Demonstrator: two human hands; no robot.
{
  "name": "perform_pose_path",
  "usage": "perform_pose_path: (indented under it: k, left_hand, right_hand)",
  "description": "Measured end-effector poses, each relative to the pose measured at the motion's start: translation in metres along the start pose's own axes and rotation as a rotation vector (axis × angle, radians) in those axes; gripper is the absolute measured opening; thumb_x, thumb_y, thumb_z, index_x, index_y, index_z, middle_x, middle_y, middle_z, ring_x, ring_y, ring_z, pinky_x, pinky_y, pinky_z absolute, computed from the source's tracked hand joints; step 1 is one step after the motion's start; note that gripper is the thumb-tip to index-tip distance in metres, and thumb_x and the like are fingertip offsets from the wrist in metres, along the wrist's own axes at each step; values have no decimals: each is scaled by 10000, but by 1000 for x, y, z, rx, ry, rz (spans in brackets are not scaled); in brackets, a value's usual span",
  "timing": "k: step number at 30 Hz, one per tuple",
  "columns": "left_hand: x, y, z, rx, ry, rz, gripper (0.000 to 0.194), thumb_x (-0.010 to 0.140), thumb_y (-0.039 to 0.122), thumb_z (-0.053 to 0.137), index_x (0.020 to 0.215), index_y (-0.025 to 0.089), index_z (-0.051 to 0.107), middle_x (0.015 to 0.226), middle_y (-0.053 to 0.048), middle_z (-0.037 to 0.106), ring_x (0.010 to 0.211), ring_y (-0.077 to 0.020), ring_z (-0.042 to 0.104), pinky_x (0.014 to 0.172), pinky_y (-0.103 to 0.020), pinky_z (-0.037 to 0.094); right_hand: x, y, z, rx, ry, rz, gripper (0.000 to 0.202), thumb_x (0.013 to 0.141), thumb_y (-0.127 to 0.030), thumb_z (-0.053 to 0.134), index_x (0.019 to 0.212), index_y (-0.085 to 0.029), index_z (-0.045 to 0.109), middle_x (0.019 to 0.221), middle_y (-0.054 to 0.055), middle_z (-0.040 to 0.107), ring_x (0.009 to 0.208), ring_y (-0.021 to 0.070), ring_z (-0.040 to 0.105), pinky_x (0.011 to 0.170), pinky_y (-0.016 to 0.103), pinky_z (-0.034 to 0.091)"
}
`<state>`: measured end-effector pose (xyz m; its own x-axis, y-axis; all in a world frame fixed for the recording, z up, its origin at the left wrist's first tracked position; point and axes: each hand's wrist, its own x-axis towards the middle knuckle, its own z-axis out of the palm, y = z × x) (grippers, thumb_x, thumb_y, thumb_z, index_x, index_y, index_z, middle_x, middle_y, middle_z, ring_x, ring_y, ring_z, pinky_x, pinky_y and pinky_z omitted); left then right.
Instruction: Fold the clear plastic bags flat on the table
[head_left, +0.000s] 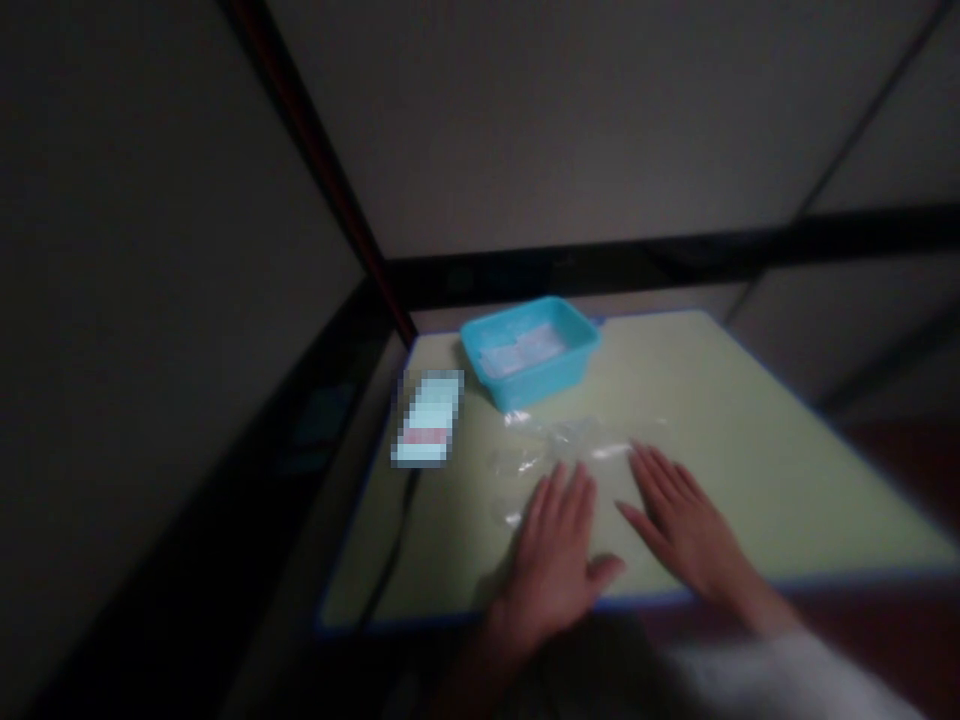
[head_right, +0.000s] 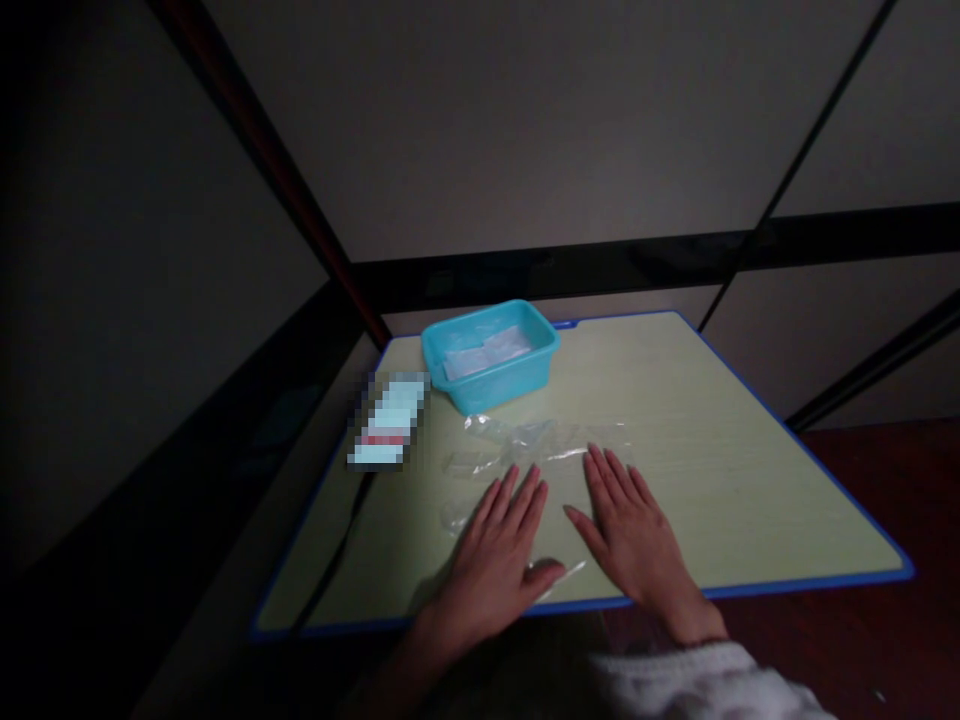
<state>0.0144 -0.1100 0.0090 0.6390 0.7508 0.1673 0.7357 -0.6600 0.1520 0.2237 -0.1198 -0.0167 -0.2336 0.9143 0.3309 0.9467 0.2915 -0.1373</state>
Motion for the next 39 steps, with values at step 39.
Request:
perform_pose_path:
  k: [39]
  left_hand:
    - [59,-23,-21,211,4,-65,466,929,357,444,1288,62,477,1404,-187,411,1317,-302,352,1057,-475,333]
  right_hand:
    - [73,0,11,268,52,-133,287,869,-123,382,1020,-156,624,1024,128,638,957,238,571,848,397,480]
